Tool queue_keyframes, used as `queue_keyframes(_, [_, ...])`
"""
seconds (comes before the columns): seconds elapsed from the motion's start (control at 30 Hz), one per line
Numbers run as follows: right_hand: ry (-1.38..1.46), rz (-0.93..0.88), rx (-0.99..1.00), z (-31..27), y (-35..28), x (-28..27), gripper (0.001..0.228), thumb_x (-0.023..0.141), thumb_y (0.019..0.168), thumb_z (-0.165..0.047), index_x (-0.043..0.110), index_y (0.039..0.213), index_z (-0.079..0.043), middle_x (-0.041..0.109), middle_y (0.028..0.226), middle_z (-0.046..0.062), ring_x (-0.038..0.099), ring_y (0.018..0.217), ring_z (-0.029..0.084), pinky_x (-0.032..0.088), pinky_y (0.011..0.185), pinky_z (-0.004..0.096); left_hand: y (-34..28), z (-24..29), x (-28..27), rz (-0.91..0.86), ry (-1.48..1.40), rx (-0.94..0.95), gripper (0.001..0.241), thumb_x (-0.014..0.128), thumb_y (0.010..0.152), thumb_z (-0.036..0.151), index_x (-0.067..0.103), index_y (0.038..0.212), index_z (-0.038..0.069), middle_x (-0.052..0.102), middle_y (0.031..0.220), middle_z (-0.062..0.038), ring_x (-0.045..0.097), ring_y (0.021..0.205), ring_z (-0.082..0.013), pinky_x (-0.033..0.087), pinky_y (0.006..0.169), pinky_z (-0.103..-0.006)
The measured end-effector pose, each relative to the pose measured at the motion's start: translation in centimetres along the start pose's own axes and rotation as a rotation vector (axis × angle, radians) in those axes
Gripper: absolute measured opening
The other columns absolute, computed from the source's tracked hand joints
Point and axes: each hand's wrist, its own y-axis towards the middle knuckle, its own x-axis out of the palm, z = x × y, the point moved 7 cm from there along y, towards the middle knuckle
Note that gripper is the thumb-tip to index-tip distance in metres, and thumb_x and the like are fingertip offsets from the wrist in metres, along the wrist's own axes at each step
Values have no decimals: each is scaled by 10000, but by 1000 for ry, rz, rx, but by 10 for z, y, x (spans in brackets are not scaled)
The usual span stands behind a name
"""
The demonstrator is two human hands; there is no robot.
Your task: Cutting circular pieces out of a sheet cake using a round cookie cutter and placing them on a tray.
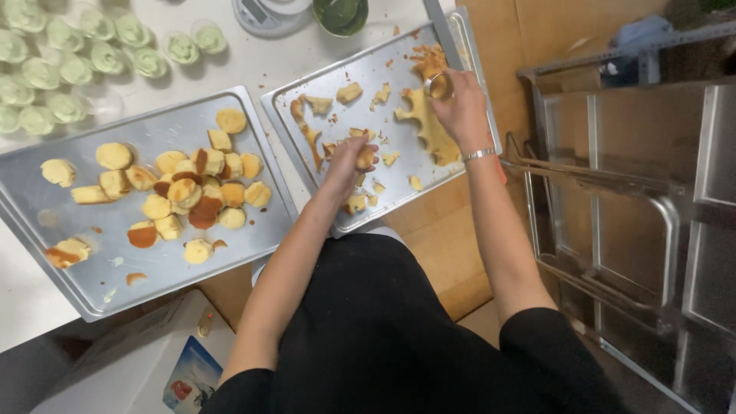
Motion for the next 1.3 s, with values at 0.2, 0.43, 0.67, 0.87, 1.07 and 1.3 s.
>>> queue_keyframes(0.2, [-6,-124,132,22,16,20,535,907,756,-148,684,1216,11,668,1139,215,660,1006,403,541,879,459,-19,17,5,9,114,17,439,457,1068,416,592,1177,13,727,1040,-123,701,780,-163,550,647,-297])
queue_keyframes(0.43, [7,-210,101,35,19,36,527,905,742,-134,709,1209,8,670,1064,210,656,969,396,544,861,460,-35,39,12,73,210,30,411,353,1080,419,558,1153,70,749,836,-163,595,611,-165,509,567,-269])
queue_keyframes(0.67, [-27,-171,162,38,22,42,481,911,721,-215,750,1121,-2,686,983,227,667,913,401,552,833,461,-26,53,25,4,279,104,474,365,1088,398,632,1147,10,747,783,-123,704,692,-145,541,549,-283])
queue_keyframes(0.87, [-63,-56,308,39,36,42,398,925,738,-331,773,896,1,719,837,205,695,773,377,562,734,459,-46,96,57,79,512,147,499,410,1064,364,523,1454,73,691,739,-141,734,664,-152,542,562,-276])
queue_keyframes(1.07, [621,25,640,87,-5,48,426,839,862,-302,692,1159,-34,739,891,133,720,772,242,585,698,368,-40,100,62,52,562,275,504,499,1043,236,482,1519,72,777,925,-118,737,704,-129,579,607,-255])
queue_keyframes(1.3, [1899,-73,806,41,-54,44,464,596,1056,-270,519,1371,62,692,1215,269,728,1032,322,606,933,377,-41,108,71,124,623,275,414,709,935,241,609,1280,34,791,927,-109,733,652,-133,582,573,-274])
